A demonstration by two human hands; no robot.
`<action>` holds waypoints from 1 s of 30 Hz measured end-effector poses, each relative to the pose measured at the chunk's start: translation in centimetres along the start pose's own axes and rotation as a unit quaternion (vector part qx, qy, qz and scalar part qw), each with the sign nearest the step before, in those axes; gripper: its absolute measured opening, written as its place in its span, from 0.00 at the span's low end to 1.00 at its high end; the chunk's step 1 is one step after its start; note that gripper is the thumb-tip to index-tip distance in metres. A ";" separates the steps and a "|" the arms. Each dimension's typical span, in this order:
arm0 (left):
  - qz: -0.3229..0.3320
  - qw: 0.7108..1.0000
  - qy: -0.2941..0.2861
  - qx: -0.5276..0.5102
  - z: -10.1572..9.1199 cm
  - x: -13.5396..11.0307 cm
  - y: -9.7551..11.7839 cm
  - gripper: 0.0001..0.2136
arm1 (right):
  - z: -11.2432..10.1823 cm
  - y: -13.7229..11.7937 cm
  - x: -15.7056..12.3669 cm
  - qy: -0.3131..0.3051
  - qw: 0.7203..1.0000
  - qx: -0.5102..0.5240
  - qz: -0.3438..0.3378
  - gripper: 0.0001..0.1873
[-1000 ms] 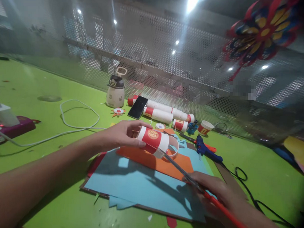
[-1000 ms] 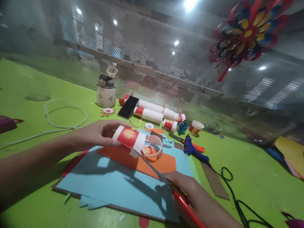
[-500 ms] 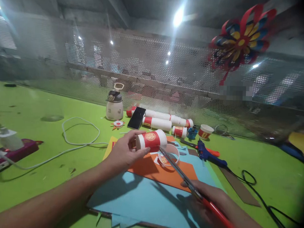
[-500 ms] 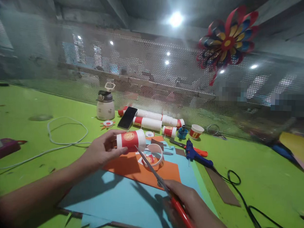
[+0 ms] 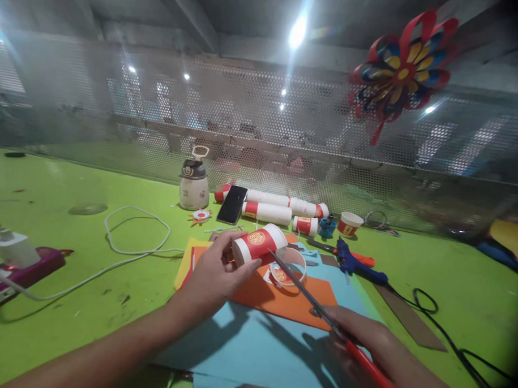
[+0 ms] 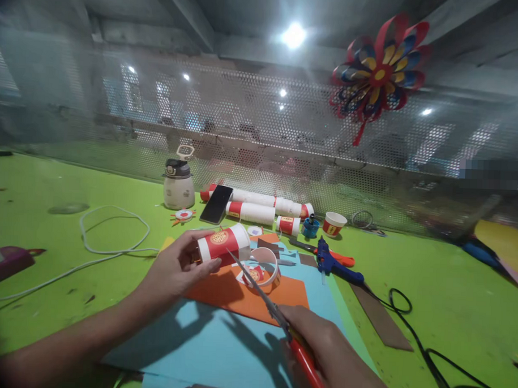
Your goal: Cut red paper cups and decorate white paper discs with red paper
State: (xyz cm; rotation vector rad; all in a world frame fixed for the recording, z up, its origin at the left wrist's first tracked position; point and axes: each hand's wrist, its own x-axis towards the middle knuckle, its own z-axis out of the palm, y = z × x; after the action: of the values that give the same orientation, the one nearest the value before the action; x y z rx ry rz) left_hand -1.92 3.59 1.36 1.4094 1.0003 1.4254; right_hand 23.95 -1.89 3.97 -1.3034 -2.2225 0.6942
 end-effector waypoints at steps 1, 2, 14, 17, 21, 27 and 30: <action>0.000 1.000 -0.002 -0.005 0.0 0.0 -0.1 0.23 | 0.1 0.2 0.1 -0.009 1.000 -0.015 -0.007 0.15; 0.001 1.000 -0.001 -0.006 0.0 0.0 -0.1 0.22 | 0.1 0.5 0.1 -0.019 0.999 -0.039 -0.007 0.15; -0.073 0.996 0.036 -0.045 -0.1 -0.4 0.6 0.34 | 1.1 1.3 -0.1 0.007 0.958 -0.286 -0.010 0.16; -0.102 0.989 0.051 -0.098 0.1 -0.6 1.2 0.31 | 1.3 1.9 0.1 0.039 0.942 -0.329 -0.042 0.19; -0.136 0.981 0.044 -0.128 0.4 -0.7 1.2 0.32 | 1.2 2.8 0.1 0.100 0.914 -0.376 -0.111 0.23; -0.147 0.981 -0.002 -0.125 0.9 -1.1 0.1 0.31 | 0.9 3.0 -0.1 0.118 0.908 -0.377 -0.140 0.18; -0.147 0.981 -0.015 -0.124 1.0 -1.2 -0.1 0.30 | 0.7 2.7 -0.1 0.102 0.912 -0.370 -0.142 0.18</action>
State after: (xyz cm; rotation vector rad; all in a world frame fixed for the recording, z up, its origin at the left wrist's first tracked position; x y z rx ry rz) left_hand -0.94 2.48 0.93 1.0517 0.9324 1.2557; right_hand 25.32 -1.02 1.72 -1.2341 -2.5062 -0.4316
